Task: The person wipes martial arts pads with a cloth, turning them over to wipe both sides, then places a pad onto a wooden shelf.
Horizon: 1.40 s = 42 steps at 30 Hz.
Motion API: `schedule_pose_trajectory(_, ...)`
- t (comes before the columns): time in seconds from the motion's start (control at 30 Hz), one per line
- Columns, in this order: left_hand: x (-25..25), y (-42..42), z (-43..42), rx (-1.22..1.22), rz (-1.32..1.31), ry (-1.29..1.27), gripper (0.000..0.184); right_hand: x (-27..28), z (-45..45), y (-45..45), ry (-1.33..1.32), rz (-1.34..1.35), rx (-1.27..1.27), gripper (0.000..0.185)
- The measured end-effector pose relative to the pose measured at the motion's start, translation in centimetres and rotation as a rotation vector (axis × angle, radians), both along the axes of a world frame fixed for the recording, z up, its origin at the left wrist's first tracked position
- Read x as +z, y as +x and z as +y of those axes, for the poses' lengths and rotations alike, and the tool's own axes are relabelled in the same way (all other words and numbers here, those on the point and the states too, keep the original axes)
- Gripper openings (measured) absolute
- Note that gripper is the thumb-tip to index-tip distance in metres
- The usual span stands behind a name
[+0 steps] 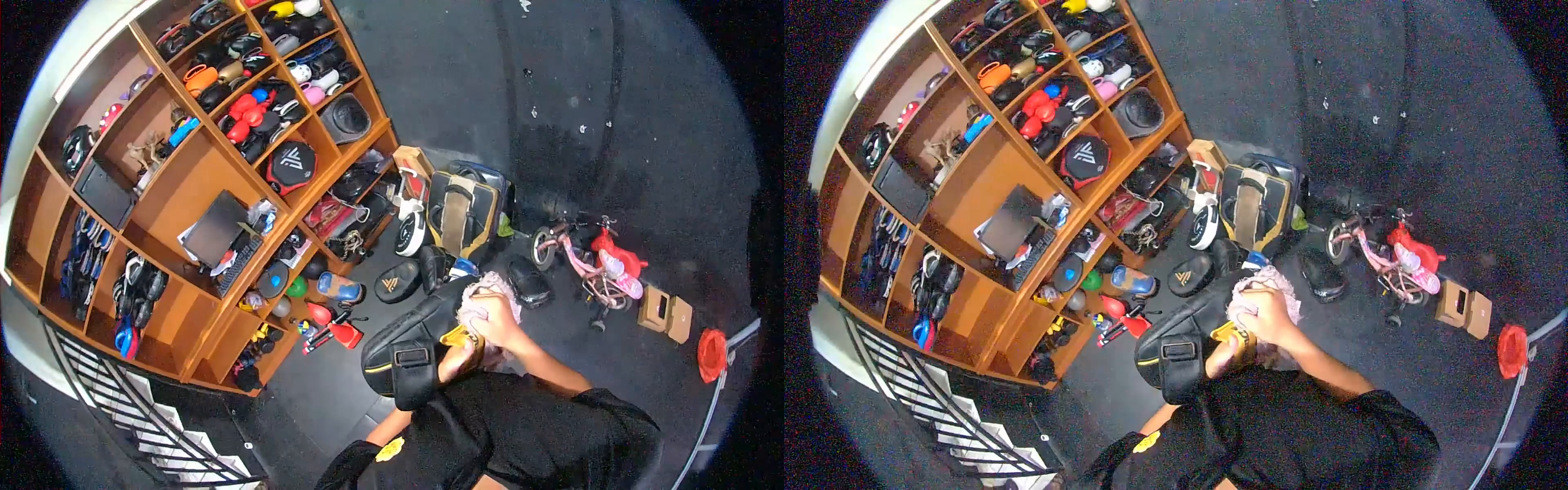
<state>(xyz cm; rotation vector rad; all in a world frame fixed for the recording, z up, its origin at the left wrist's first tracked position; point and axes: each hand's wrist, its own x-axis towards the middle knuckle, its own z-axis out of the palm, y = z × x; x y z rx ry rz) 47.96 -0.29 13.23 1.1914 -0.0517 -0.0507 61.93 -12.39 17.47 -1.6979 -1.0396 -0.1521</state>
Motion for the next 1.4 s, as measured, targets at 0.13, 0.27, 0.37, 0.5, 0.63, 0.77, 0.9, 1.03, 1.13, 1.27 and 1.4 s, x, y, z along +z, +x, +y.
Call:
schedule_pose_trajectory(0.13,0.2,2.1,-2.0,0.034,-0.007,-0.040,0.055,-0.2,-2.4,2.5,0.023,0.095,0.086,0.018)
schedule_pose_trajectory(0.27,0.5,5.0,-4.9,0.061,-0.010,-0.080,0.055,-0.7,-4.4,5.2,0.233,0.360,0.184,0.023)
schedule_pose_trajectory(0.37,0.6,7.5,-6.8,0.067,0.003,-0.116,0.056,-0.5,-7.2,7.5,0.269,0.548,0.318,0.028)
schedule_pose_trajectory(0.5,0.4,8.1,-8.2,0.061,-0.042,0.030,0.061,0.7,-8.7,8.7,-0.117,-0.120,0.115,0.047)
schedule_pose_trajectory(0.63,0.9,9.6,-10.4,0.043,-0.116,0.323,0.071,-0.2,-10.4,10.3,-0.062,-0.126,0.169,0.039)
schedule_pose_trajectory(0.77,1.5,10.3,-12.7,0.124,-0.031,0.151,0.072,-2.5,-11.3,11.5,-0.019,-0.025,0.183,0.033)
schedule_pose_trajectory(0.9,2.5,8.7,-13.1,0.190,0.031,0.007,0.072,-0.5,-12.3,11.3,0.039,0.027,0.206,0.019)
schedule_pose_trajectory(1.03,3.2,8.7,-13.7,0.236,0.084,-0.134,0.073,-1.1,-13.3,12.0,0.027,0.133,0.241,0.025)
schedule_pose_trajectory(1.13,3.8,8.3,-13.7,0.281,0.114,-0.229,0.074,-3.1,-14.4,12.0,0.287,0.746,0.420,0.039)
schedule_pose_trajectory(1.27,5.0,9.2,-13.9,0.325,0.166,-0.376,0.075,1.3,-13.9,11.0,0.034,-0.238,0.168,0.033)
schedule_pose_trajectory(1.4,6.5,9.2,-10.3,0.444,0.122,-0.209,0.105,1.9,-12.9,7.8,0.018,-0.368,0.220,0.033)
